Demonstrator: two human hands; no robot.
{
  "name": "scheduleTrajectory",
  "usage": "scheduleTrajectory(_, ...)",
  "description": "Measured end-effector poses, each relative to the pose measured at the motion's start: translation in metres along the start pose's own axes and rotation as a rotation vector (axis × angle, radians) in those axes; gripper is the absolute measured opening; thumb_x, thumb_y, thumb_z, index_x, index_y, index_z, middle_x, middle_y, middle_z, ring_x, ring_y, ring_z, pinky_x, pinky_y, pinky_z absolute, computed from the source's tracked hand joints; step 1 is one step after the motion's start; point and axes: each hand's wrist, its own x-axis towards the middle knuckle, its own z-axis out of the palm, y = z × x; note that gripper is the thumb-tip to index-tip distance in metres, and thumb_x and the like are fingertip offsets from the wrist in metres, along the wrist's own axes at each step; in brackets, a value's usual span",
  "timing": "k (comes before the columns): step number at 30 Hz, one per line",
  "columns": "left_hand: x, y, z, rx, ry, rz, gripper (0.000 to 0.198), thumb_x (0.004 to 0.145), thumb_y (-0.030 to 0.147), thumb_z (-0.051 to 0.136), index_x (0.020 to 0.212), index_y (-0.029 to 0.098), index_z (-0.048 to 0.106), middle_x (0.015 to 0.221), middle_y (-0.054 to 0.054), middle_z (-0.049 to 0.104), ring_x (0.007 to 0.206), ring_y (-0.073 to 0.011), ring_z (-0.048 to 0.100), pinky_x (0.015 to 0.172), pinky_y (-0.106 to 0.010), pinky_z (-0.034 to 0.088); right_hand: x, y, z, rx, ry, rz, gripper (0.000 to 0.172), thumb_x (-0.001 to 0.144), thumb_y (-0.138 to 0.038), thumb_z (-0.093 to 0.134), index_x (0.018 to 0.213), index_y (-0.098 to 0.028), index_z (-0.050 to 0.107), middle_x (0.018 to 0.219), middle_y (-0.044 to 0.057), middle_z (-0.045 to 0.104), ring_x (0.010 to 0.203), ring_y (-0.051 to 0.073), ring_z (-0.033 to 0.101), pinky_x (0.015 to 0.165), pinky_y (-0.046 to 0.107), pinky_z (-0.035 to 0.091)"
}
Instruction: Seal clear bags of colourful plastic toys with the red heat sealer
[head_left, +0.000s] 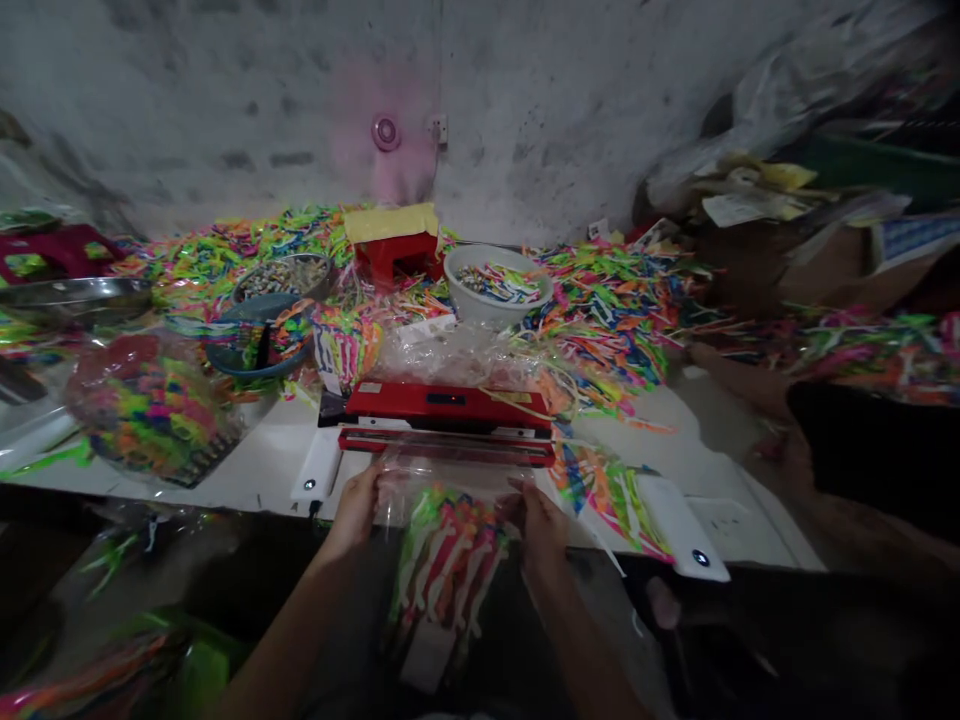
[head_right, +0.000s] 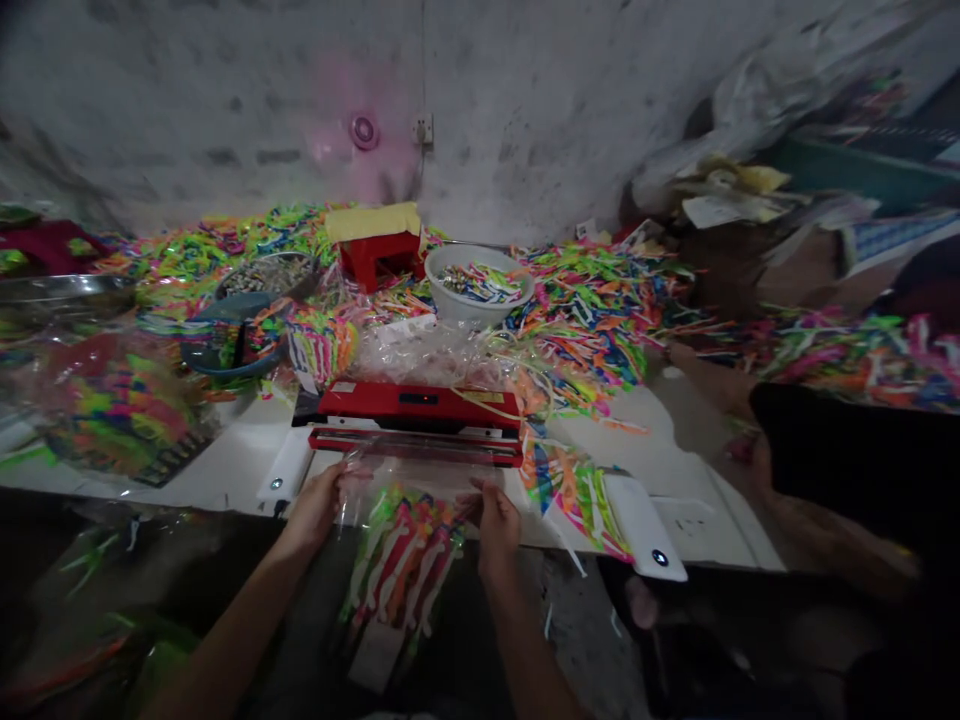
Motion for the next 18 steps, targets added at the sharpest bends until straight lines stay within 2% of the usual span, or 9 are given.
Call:
scheduleTrajectory(2,0.013,-0.008,0.003,-0.017,0.003,-0.010,0.033,0.059,0.040,0.075,0.074,0.011,0.074,0.051,-0.001,0.061,0.042,-0.0079,0.044,0.043,-0.020,0.028,0.013,0.008,0.000,0.017,0.029,0.022,0.052,0.060,-0.064,0.076,0.081,-0.017,0.069,0.054,0.001,0.066,0.048,0.017,0.062,0.050,0.027,0.051)
scheduleTrajectory(5,0.024,-0.012,0.007,-0.004,0.034,-0.002,0.030,0.060,0.038,0.073,0.076,0.012,0.075,0.054,-0.001,0.063,0.047,-0.0089,0.048,0.046,-0.019,0.033,0.026,0.017,0.002,0.035,0.068,0.047,0.050,0.059,-0.063,0.075,0.080,-0.018,0.066,0.051,-0.001,0.064,0.045,0.016,0.060,0.047,0.027,0.050)
scheduleTrajectory(12,0.045,-0.019,-0.003,-0.073,0.053,0.020,0.049,0.056,0.041,0.081,0.097,0.014,0.074,0.080,-0.006,0.074,0.068,-0.0153,0.064,0.060,-0.023,0.044,0.041,0.023,0.020,-0.013,0.128,0.007,0.048,0.063,-0.065,0.072,0.077,-0.020,0.063,0.049,-0.004,0.060,0.044,0.017,0.057,0.045,0.028,0.048)
scheduleTrajectory(15,0.049,-0.023,-0.004,-0.042,0.113,-0.037,0.043,0.051,0.040,0.082,0.083,0.012,0.074,0.072,-0.005,0.072,0.061,-0.0138,0.060,0.059,-0.024,0.045,0.045,0.028,0.021,-0.004,0.156,0.014,0.050,0.062,-0.065,0.072,0.076,-0.018,0.064,0.050,-0.002,0.061,0.045,0.017,0.057,0.043,0.028,0.044)
scheduleTrajectory(18,0.048,-0.024,0.004,0.008,0.095,-0.053,0.037,0.050,0.038,0.083,0.076,0.013,0.074,0.071,-0.004,0.071,0.059,-0.0127,0.058,0.059,-0.024,0.046,0.052,0.035,0.015,-0.020,0.188,-0.041,0.052,0.068,-0.066,0.067,0.085,-0.017,0.067,0.054,-0.001,0.064,0.047,0.018,0.059,0.044,0.027,0.043)
